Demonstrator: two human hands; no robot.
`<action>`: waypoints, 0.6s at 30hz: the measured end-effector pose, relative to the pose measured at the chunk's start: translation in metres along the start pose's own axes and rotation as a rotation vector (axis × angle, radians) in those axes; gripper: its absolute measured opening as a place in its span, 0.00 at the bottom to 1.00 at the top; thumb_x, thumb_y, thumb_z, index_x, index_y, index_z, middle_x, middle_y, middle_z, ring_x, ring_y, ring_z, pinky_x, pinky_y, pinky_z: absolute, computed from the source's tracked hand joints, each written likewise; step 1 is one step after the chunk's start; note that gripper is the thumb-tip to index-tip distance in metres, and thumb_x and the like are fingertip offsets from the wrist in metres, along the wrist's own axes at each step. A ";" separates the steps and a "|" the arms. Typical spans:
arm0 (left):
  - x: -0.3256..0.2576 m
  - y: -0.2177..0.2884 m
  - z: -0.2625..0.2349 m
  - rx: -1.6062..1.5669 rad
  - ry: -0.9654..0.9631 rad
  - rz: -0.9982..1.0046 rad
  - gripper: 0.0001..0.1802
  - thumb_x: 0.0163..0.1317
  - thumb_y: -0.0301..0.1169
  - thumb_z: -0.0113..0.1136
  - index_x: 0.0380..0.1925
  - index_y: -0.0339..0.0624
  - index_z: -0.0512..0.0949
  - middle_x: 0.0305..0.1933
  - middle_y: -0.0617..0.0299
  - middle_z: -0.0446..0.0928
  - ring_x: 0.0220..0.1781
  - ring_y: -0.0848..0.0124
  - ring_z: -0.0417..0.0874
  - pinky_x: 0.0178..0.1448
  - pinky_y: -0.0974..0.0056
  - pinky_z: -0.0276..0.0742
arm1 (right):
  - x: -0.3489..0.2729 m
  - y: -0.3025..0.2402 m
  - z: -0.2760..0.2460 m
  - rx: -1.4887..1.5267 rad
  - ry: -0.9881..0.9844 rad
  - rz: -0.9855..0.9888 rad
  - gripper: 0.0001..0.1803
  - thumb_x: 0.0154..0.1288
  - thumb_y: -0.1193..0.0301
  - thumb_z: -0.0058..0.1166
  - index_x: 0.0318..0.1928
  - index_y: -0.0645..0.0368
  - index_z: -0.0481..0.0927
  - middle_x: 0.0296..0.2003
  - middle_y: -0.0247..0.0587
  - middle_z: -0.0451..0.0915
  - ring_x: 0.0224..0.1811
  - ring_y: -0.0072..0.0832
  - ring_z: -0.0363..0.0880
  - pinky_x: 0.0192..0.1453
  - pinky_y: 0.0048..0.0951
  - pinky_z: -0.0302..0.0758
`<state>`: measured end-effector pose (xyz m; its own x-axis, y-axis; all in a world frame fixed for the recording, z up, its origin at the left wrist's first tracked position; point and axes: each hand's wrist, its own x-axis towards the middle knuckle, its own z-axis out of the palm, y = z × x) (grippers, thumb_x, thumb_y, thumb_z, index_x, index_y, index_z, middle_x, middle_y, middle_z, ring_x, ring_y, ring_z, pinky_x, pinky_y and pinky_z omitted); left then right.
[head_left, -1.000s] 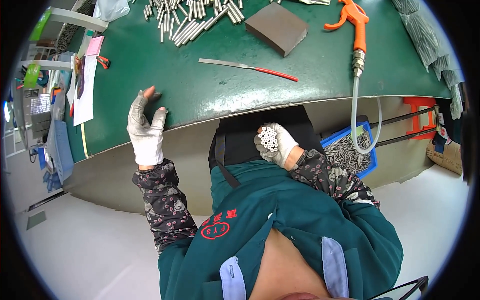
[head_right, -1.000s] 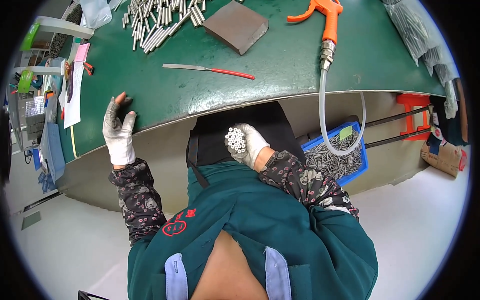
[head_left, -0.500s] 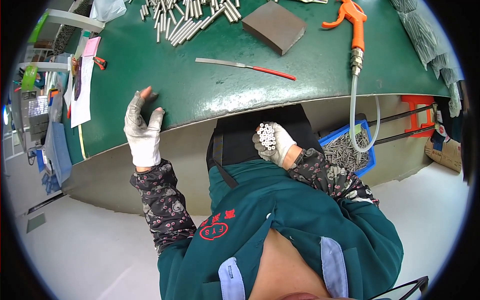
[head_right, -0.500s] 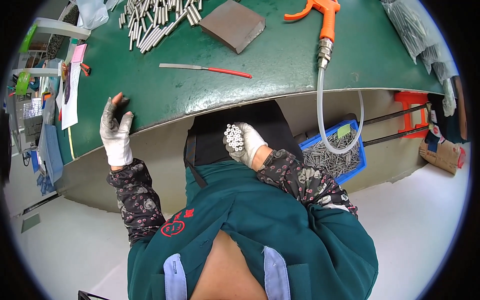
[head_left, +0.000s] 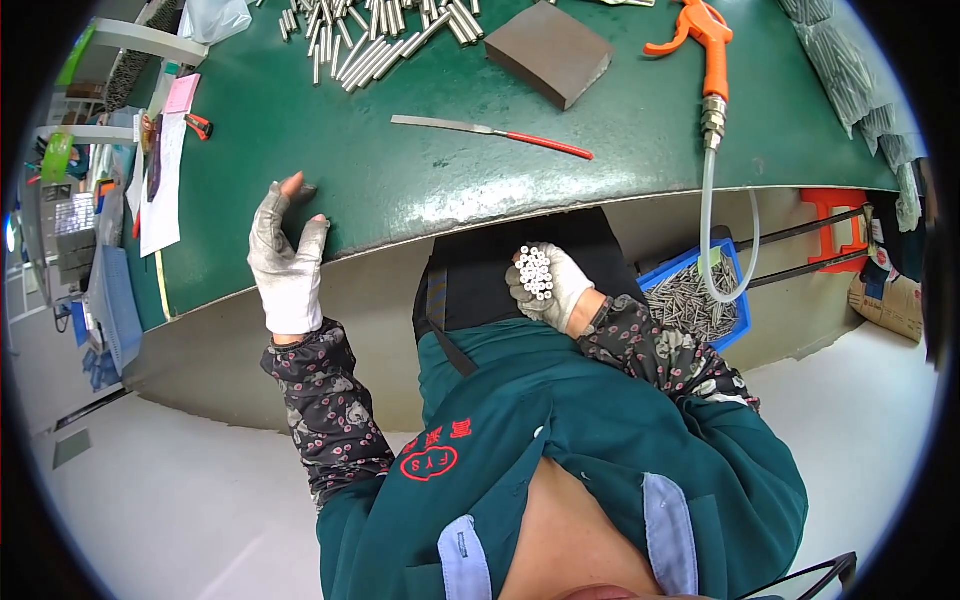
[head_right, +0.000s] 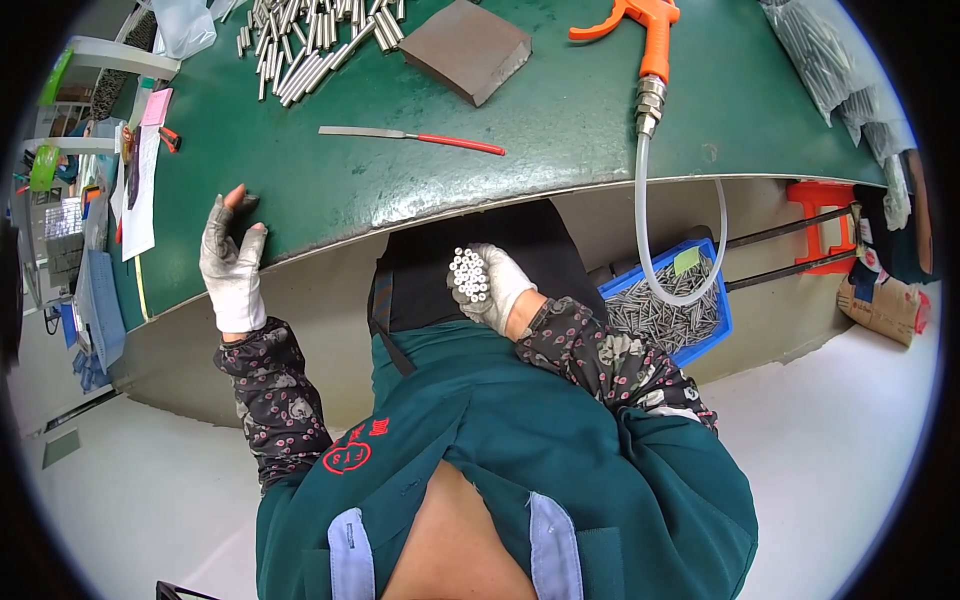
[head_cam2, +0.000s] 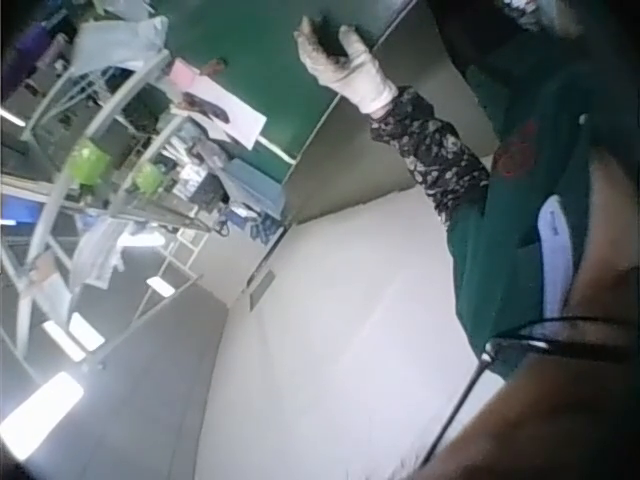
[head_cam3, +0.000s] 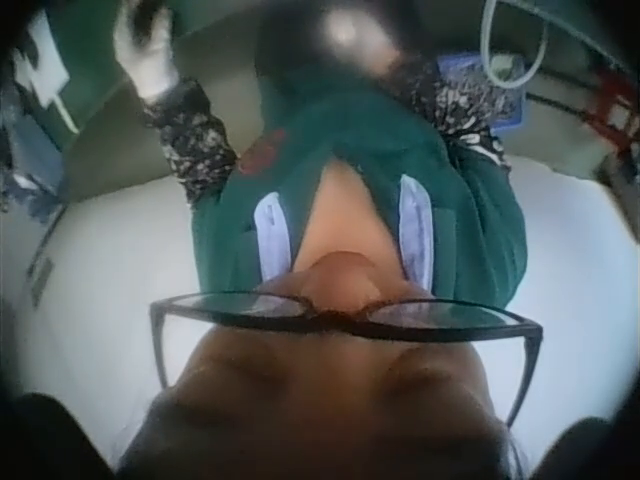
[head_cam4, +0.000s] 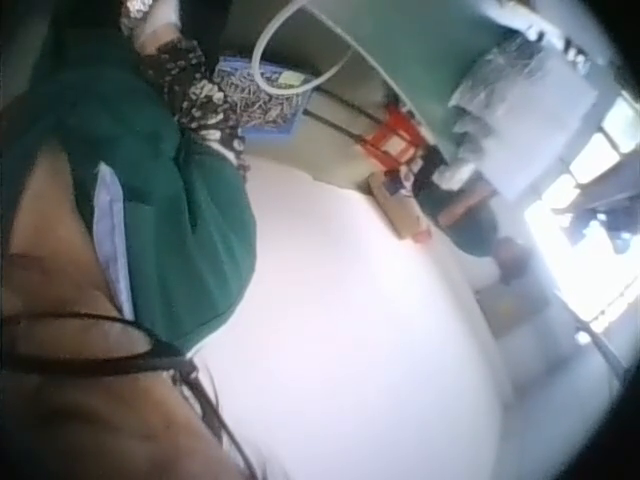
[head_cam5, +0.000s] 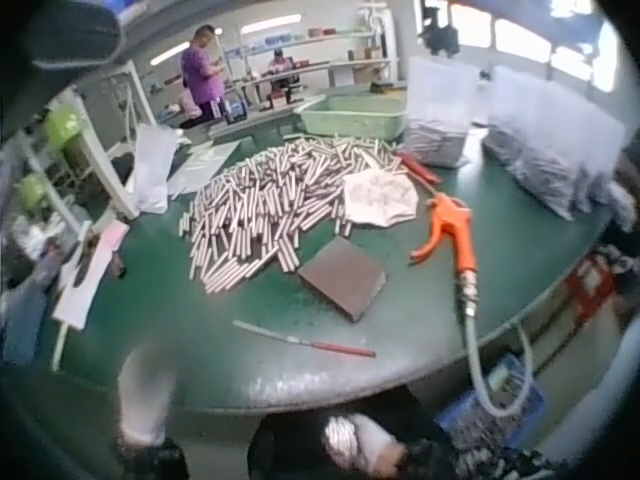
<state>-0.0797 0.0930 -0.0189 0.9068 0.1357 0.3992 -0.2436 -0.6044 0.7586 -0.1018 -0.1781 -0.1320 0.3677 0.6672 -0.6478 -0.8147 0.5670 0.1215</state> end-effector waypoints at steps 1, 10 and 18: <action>0.000 0.000 0.001 -0.020 0.001 -0.017 0.28 0.49 0.15 0.58 0.53 0.39 0.66 0.52 0.57 0.73 0.52 0.69 0.74 0.60 0.66 0.65 | -0.001 0.000 0.001 -0.024 0.028 -0.015 0.16 0.64 0.60 0.35 0.21 0.49 0.67 0.13 0.35 0.69 0.08 0.24 0.63 0.08 0.22 0.56; 0.000 -0.005 0.002 0.051 -0.047 0.053 0.29 0.49 0.12 0.53 0.54 0.38 0.66 0.53 0.60 0.71 0.50 0.70 0.74 0.55 0.68 0.69 | -0.038 0.014 0.045 -0.511 -0.043 -0.256 0.07 0.59 0.70 0.45 0.27 0.59 0.70 0.17 0.33 0.68 0.18 0.21 0.67 0.21 0.22 0.65; 0.008 0.011 0.005 0.151 -0.028 0.239 0.31 0.43 0.14 0.58 0.52 0.39 0.67 0.49 0.56 0.73 0.48 0.62 0.75 0.56 0.63 0.68 | -0.098 -0.003 0.189 -1.830 -0.174 -1.674 0.06 0.51 0.70 0.51 0.25 0.57 0.69 0.19 0.39 0.72 0.23 0.35 0.75 0.24 0.34 0.71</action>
<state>-0.0730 0.0832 -0.0101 0.8395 -0.0447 0.5415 -0.3991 -0.7271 0.5586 -0.0505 -0.1533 0.0733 0.7421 0.3885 0.5462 0.6606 -0.2855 -0.6944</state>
